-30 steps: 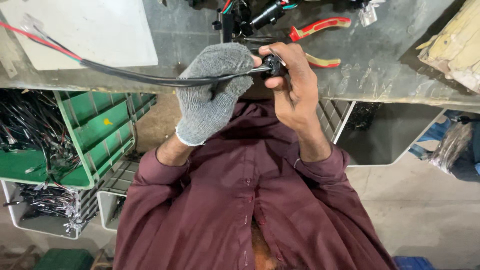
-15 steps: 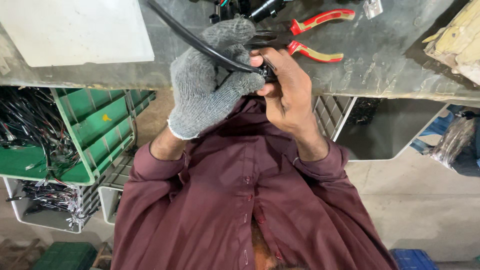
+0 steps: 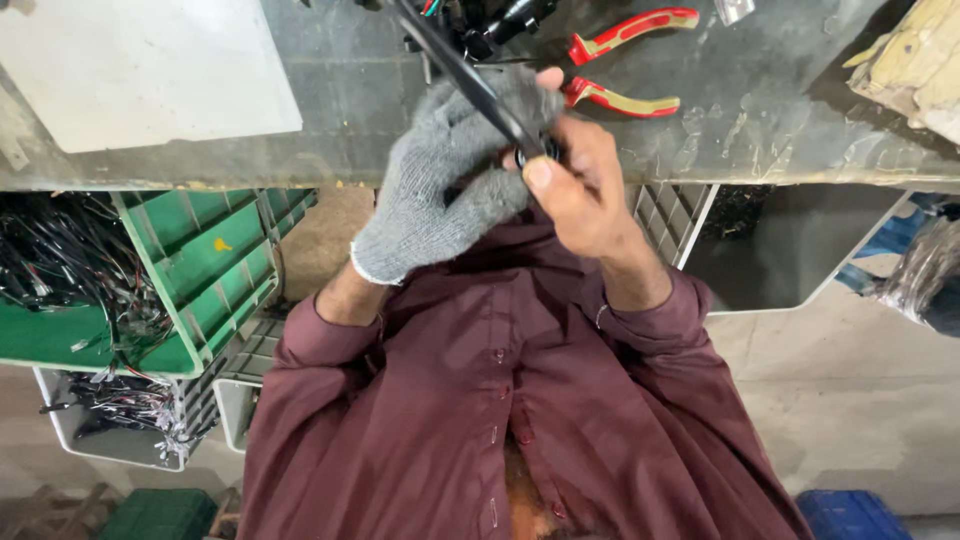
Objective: The person repeatedly picks up black cables with attached keys, uses red-handled pliers to crimp a connector onto the cable end, and places the finished cable on a growing pile on the table. The process is repeated for multiple cables throughout the clip.
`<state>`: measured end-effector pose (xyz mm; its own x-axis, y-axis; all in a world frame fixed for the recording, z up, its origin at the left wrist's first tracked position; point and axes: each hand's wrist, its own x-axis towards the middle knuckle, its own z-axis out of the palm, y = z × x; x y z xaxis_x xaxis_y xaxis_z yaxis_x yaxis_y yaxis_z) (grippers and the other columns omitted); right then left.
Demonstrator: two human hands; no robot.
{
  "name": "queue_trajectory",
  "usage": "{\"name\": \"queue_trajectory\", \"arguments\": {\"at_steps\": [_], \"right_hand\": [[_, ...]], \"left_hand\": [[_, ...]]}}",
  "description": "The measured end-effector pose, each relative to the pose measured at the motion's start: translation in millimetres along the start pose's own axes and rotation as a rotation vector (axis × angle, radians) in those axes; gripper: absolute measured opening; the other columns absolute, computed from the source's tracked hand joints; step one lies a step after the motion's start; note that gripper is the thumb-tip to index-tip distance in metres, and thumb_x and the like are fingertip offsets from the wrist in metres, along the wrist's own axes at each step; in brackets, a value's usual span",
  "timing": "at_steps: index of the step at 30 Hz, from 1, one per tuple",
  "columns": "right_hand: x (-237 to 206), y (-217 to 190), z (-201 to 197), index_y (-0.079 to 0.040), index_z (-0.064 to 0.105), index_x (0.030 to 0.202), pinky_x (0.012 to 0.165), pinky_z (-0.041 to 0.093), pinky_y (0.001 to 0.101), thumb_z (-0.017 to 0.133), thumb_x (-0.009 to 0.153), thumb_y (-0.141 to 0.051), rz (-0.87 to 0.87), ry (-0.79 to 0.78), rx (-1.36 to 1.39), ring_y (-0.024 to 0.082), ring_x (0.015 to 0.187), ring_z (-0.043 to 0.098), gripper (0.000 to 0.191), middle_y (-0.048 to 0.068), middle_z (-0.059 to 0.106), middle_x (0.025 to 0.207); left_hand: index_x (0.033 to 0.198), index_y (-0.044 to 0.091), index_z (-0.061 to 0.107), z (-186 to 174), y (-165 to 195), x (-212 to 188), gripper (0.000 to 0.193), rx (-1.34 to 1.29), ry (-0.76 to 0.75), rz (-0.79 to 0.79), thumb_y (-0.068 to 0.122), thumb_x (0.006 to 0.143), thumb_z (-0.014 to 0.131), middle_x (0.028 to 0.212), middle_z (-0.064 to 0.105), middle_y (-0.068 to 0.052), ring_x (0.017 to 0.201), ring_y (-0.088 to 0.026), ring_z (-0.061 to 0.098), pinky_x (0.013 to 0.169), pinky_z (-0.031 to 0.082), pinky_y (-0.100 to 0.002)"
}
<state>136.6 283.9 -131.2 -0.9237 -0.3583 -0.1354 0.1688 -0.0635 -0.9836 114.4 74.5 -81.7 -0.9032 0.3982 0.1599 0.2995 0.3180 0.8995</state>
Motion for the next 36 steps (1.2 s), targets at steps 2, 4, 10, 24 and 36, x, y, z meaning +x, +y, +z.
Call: {"name": "queue_trajectory", "arguments": {"at_steps": [2, 4, 10, 24, 36], "right_hand": [[0, 5, 2, 0.001, 0.060, 0.099, 0.062, 0.037, 0.0255, 0.059, 0.104, -0.025, -0.059, -0.001, -0.023, 0.005, 0.069, 0.044, 0.027, -0.002, 0.053, 0.079], [3, 7, 2, 0.005, 0.059, 0.114, 0.070, 0.041, 0.0282, 0.059, 0.106, -0.023, -0.125, 0.012, -0.067, 0.008, 0.080, 0.047, 0.029, -0.001, 0.055, 0.088], [3, 11, -13, 0.005, 0.038, 0.134, 0.072, 0.048, 0.0255, 0.059, 0.091, -0.017, -0.111, -0.579, 0.282, 0.007, 0.086, 0.055, 0.053, 0.001, 0.058, 0.102], [6, 6, 22, -0.004, 0.034, 0.141, 0.108, 0.035, 0.0393, 0.063, 0.105, -0.059, -0.327, 0.227, -0.232, 0.024, 0.122, 0.042, 0.071, 0.010, 0.036, 0.134], [13, -16, -50, -0.007, 0.065, 0.124, 0.096, 0.047, 0.0445, 0.067, 0.101, -0.066, -0.254, 0.208, -0.979, 0.025, 0.112, 0.061, 0.063, 0.010, 0.062, 0.122]], "left_hand": [[0.142, 0.010, 0.064, -1, -4, -3, 0.043, -0.039, -0.061, 0.011, 0.020, 0.102, 0.075, 0.145, 0.062, -0.010, 0.139, -0.031, 0.057, 0.124, 0.038, -0.041], [0.138, 0.009, 0.067, -3, -4, -2, 0.039, -0.063, -0.062, -0.012, 0.017, 0.102, 0.076, 0.145, 0.063, -0.009, 0.138, -0.032, 0.056, 0.122, 0.041, -0.040], [0.104, 0.008, 0.073, -20, 6, 10, 0.025, -0.528, -0.177, 0.078, 0.013, 0.083, 0.086, 0.120, 0.071, -0.008, 0.132, -0.029, 0.053, 0.116, 0.043, -0.042], [0.137, -0.002, 0.052, -1, 4, 6, 0.037, -0.485, -0.009, -0.155, 0.012, 0.103, 0.060, 0.144, 0.056, -0.012, 0.136, -0.021, 0.055, 0.119, 0.044, -0.034], [0.126, 0.003, 0.058, -20, -9, -7, 0.016, -0.434, 0.007, 0.114, 0.003, 0.110, 0.060, 0.119, 0.066, -0.009, 0.110, -0.022, 0.063, 0.097, 0.051, -0.033]]}}
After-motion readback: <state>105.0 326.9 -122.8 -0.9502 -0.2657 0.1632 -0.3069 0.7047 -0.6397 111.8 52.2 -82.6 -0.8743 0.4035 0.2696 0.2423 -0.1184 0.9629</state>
